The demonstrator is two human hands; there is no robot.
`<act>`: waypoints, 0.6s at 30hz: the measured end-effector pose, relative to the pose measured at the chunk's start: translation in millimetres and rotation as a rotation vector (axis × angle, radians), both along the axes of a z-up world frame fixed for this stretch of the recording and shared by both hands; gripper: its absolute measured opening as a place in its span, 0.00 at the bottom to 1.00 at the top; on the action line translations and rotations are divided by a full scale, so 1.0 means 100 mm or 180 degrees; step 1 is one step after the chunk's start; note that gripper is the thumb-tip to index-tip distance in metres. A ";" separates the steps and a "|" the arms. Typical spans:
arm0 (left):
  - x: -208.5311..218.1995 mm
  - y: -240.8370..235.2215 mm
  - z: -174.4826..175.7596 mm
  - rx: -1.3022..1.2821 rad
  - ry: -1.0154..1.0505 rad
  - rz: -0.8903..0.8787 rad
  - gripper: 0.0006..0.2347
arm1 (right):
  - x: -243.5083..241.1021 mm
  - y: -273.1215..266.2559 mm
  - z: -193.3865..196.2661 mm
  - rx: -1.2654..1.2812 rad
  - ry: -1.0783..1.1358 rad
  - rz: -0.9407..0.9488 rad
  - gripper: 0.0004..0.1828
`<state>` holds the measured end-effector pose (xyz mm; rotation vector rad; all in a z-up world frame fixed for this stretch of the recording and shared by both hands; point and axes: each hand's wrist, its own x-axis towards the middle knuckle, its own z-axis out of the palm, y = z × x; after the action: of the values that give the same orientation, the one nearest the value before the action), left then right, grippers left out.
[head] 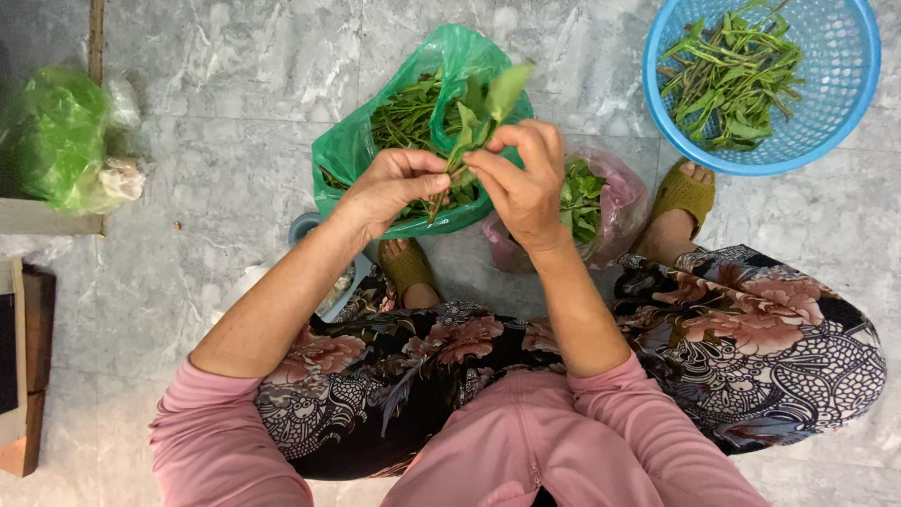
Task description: The person sits on the floor and sorts leafy green vegetables by hand, picking stems from a green plastic bag, removing leaves, and placing them into a pink plastic bag and a blue basket. The person continues this repetitive sorting process throughout the clip.
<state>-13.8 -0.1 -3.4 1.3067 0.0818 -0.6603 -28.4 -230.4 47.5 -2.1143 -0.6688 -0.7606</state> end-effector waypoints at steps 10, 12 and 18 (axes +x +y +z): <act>0.04 -0.05 0.01 0.0043 -0.0407 0.0416 0.05 | 0.05 0.02 -0.04 -0.0507 0.0101 0.0088 0.08; 0.03 -0.05 0.03 0.0083 -0.0415 0.0400 0.05 | 0.05 0.04 -0.07 -0.0504 0.0077 0.0095 0.07; 0.03 -0.09 0.12 -0.0154 -0.0246 0.0196 0.05 | 0.04 0.05 -0.25 0.0118 0.0604 0.0227 0.02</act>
<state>-11.2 -9.5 8.4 1.2769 0.0428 -0.5555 -24.7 -225.4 22.2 -2.0855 -0.6188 -0.5217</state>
